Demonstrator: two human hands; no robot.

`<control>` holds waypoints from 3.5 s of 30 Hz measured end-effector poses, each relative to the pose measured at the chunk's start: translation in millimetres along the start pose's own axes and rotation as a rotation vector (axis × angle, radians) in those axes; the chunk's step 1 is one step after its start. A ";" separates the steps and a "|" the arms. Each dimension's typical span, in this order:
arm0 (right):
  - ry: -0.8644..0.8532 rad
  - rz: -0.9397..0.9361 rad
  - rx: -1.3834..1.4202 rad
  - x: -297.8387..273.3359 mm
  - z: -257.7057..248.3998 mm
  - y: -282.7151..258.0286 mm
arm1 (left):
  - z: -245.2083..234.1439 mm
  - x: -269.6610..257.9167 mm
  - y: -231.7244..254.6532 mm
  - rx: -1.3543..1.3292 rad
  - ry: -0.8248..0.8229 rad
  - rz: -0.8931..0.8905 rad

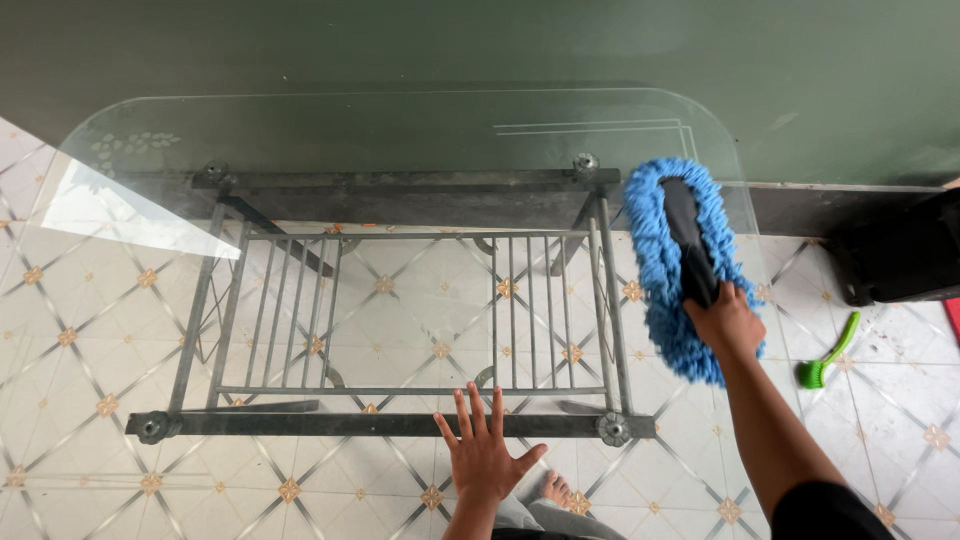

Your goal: The person uses a blue duster to wipe the surface of a glass table. They move the duster back and forth across the glass top while occasionally steadying the table with their other hand.

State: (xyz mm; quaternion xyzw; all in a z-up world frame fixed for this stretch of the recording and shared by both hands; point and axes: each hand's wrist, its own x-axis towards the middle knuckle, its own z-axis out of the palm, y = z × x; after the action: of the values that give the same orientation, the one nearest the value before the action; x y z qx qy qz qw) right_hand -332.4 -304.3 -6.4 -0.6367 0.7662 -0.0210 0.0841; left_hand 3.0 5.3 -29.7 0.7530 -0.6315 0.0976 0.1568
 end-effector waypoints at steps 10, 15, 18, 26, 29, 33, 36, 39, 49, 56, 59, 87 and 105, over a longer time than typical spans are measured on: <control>-0.231 -0.302 -0.108 14.6 -12.9 -168.5 | -38.1 23.5 7.9 -0.047 -0.337 -0.074; -0.263 -0.776 -0.252 -73.6 -5.4 -153.2 | -21.3 13.4 5.2 -0.017 -0.032 -0.027; 0.143 -0.959 0.006 -89.2 -2.2 -91.3 | -10.7 2.7 0.9 0.021 -0.021 -0.008; 0.048 0.057 -0.019 57.9 2.4 -35.1 | -18.2 12.4 2.2 -0.029 -0.028 0.003; 0.144 0.070 0.032 113.0 7.3 -59.5 | -27.5 21.0 5.0 -0.080 -0.731 -0.150; 0.056 -0.063 -0.019 128.5 0.5 -128.2 | -22.2 17.2 4.0 -0.052 -0.064 -0.020; -0.109 -0.192 -0.056 95.3 -9.2 -193.6 | -20.3 15.0 2.6 -0.057 -0.088 -0.024; -0.184 -0.417 -0.120 35.9 -12.4 -238.8 | -22.4 17.1 3.2 -0.075 -1.064 -0.217; -0.073 -0.711 -0.021 -169.8 9.9 -102.5 | -25.7 16.0 5.9 -0.007 -0.360 -0.075; -0.071 0.006 0.037 -93.0 -3.4 13.8 | -1.3 4.4 0.9 -0.017 0.020 -0.012; 0.119 0.063 0.076 -74.9 5.1 -2.7 | 8.1 -1.7 -0.4 -0.018 0.033 -0.017; 0.125 -0.251 0.096 -213.6 14.4 4.0 | -48.2 24.1 12.1 0.144 -0.783 -0.161; 0.128 -0.012 0.049 -179.1 9.9 71.4 | -20.3 11.8 -18.2 -0.249 -0.777 -0.185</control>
State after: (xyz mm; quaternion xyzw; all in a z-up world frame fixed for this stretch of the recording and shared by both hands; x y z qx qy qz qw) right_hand -368.9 -114.7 -7.8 -0.6364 0.7654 -0.0809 0.0506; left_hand 24.1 4.6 -8.7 0.7629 -0.5802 -0.2853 0.0049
